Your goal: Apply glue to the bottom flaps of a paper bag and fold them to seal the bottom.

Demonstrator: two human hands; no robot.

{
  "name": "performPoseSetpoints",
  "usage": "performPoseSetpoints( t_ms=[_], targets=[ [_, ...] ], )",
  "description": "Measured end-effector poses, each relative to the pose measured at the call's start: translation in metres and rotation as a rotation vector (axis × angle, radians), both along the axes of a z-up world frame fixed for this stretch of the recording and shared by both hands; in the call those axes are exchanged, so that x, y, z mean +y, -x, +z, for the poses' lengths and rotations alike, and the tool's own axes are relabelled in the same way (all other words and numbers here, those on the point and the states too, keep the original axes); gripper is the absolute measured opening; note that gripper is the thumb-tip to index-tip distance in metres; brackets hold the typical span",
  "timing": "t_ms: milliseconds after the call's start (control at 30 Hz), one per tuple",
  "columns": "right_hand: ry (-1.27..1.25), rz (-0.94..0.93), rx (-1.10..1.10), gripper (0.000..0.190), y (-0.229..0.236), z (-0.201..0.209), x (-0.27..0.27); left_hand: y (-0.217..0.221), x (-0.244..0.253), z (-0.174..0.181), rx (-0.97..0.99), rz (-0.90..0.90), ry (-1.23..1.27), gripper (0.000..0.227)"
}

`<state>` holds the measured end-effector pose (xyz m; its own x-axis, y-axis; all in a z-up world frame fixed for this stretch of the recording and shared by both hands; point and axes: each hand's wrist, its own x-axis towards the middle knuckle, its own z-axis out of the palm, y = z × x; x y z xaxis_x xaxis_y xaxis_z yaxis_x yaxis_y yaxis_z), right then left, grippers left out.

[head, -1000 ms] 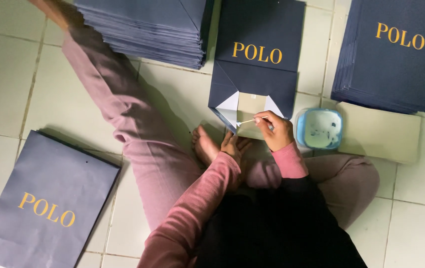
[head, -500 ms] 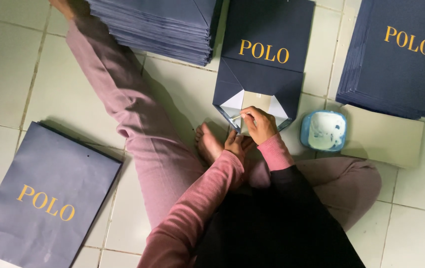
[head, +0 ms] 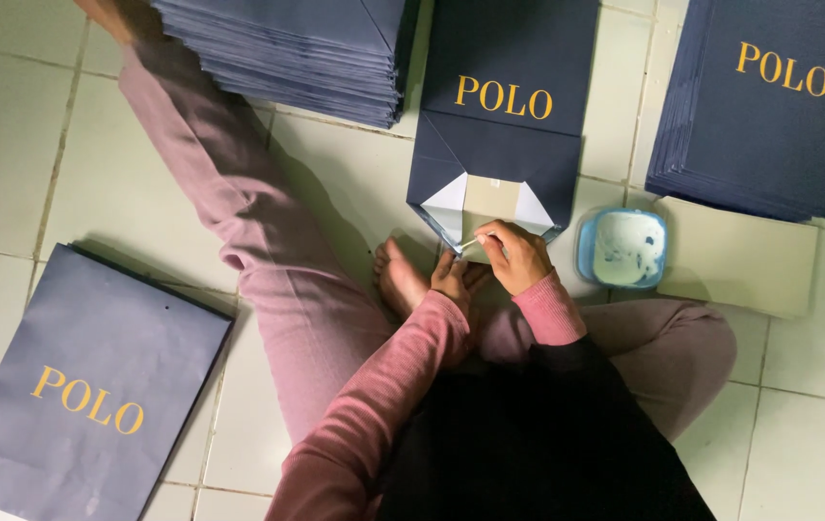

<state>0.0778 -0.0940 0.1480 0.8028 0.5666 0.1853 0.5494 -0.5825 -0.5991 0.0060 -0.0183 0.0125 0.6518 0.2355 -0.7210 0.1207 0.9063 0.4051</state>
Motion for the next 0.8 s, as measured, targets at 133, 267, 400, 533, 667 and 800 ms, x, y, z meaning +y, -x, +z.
performPoseSetpoints(
  t_ms=[133,267,400,533,667,800],
  targets=[
    [-0.05,0.007,-0.002,0.012,-0.009,0.0,0.021,0.002,0.005,0.004,-0.015,-0.017,-0.014,0.048],
    [-0.087,0.021,0.019,0.015,-0.016,-0.006,0.033,0.001,0.002,-0.015,-0.013,-0.012,-0.003,0.052],
    [-0.076,0.018,0.027,0.016,-0.013,-0.005,0.03,0.001,0.0,-0.011,-0.011,0.009,0.014,0.052],
    [-0.052,0.018,0.037,0.013,-0.005,0.003,0.016,0.001,0.001,0.002,0.007,0.004,0.007,0.05],
    [-0.003,0.029,-0.002,0.014,0.0,0.001,0.002,-0.001,-0.002,-0.009,-0.016,0.001,-0.004,0.051],
    [-0.008,0.026,-0.007,0.013,-0.001,0.001,0.004,0.001,-0.004,-0.02,-0.026,-0.014,-0.007,0.05]
  ],
)
